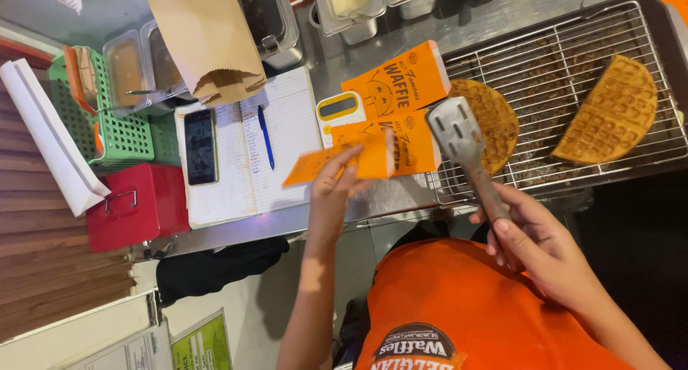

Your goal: The person prepares waffles by spreading chocolate sauce onto a waffle using a knife and placing the finished waffles into orange paper sleeves.

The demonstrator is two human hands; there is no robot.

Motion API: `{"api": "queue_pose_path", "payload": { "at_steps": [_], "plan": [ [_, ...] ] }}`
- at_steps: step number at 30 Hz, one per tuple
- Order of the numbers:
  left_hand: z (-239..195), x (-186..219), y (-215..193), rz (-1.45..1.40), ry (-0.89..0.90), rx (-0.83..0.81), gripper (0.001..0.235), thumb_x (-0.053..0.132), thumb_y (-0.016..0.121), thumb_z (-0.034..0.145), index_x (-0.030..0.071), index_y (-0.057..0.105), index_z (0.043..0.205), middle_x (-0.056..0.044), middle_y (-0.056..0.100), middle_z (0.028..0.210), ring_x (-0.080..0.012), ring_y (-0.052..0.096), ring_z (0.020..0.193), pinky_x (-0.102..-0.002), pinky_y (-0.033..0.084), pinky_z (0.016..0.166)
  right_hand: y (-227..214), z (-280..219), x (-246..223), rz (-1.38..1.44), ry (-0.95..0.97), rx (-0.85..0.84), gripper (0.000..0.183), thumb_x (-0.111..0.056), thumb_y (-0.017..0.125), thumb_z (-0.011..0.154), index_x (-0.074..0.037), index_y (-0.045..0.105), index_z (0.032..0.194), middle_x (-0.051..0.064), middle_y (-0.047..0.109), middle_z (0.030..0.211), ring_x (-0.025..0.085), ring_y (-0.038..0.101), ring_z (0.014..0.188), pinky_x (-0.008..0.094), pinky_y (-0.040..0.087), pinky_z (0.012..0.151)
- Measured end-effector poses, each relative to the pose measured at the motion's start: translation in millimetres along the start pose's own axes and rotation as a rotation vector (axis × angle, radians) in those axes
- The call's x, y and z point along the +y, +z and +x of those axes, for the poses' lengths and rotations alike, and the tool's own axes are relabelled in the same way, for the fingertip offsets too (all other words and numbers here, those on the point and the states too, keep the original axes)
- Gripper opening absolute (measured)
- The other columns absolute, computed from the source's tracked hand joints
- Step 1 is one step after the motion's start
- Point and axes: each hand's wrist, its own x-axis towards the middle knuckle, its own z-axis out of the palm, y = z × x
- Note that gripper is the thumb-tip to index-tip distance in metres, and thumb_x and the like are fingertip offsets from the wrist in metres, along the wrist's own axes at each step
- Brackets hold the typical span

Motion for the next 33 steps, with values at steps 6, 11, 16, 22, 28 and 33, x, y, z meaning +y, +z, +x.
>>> {"api": "queue_pose_path", "payload": {
  "at_steps": [6, 11, 16, 22, 28, 33],
  "plan": [
    [2, -3, 31, 0.142, 0.363, 0.121, 0.035, -0.001, 0.061, 0.102, -0.001, 0.069, 0.135, -0.011, 0.069, 0.126, -0.0105, 0.062, 0.104, -0.024, 0.054, 0.092, 3, 0, 6, -0.063, 0.096, 0.071, 0.041, -0.015, 0.058, 0.098, -0.001, 0.061, 0.136, 0.006, 0.073, 0.108, 0.009, 0.055, 0.069, 0.023, 0.045, 0.056],
    [-7, 11, 53, 0.077, 0.317, -0.004, 0.044, -0.005, 0.056, 0.1, 0.001, 0.059, 0.143, -0.01, 0.059, 0.147, -0.0152, 0.066, 0.113, -0.027, 0.058, 0.091, -2, -8, 13, -0.091, 0.1, 0.108, 0.039, -0.017, 0.06, 0.096, -0.002, 0.064, 0.132, 0.006, 0.075, 0.105, 0.008, 0.055, 0.068, 0.023, 0.046, 0.057],
    [-9, 20, 67, 0.065, 0.415, -0.159, 0.061, -0.014, 0.052, 0.098, 0.001, 0.043, 0.156, -0.012, 0.045, 0.159, -0.0196, 0.061, 0.128, -0.028, 0.056, 0.095, -7, -14, 19, -0.082, 0.07, 0.169, 0.038, -0.016, 0.061, 0.096, -0.001, 0.064, 0.132, 0.006, 0.075, 0.105, 0.008, 0.055, 0.068, 0.022, 0.045, 0.058],
    [-3, 17, 76, -0.163, 0.48, -0.217, 0.068, -0.016, 0.053, 0.095, 0.0, 0.035, 0.159, -0.013, 0.042, 0.162, -0.0221, 0.053, 0.142, -0.035, 0.048, 0.116, -10, -16, 21, 0.181, 0.103, 0.158, 0.039, -0.014, 0.058, 0.097, 0.001, 0.063, 0.133, 0.01, 0.075, 0.103, 0.01, 0.057, 0.065, 0.024, 0.047, 0.055],
    [7, 4, 80, -0.177, 0.478, -0.252, 0.056, -0.012, 0.053, 0.101, -0.005, 0.044, 0.156, -0.016, 0.05, 0.157, -0.0227, 0.051, 0.143, -0.037, 0.041, 0.124, -4, -17, 18, 0.14, 0.098, 0.11, 0.038, -0.014, 0.059, 0.097, 0.002, 0.063, 0.132, 0.01, 0.076, 0.103, 0.009, 0.056, 0.064, 0.023, 0.047, 0.054],
    [-9, 23, 84, 0.476, 0.539, -0.302, 0.049, -0.008, 0.057, 0.109, 0.005, 0.055, 0.155, -0.018, 0.062, 0.151, -0.0231, 0.056, 0.139, -0.034, 0.042, 0.118, -5, -12, 21, 0.067, 0.062, 0.12, 0.039, -0.014, 0.06, 0.097, 0.001, 0.063, 0.133, 0.009, 0.076, 0.1, 0.008, 0.057, 0.065, 0.022, 0.045, 0.053]
  ]
}}
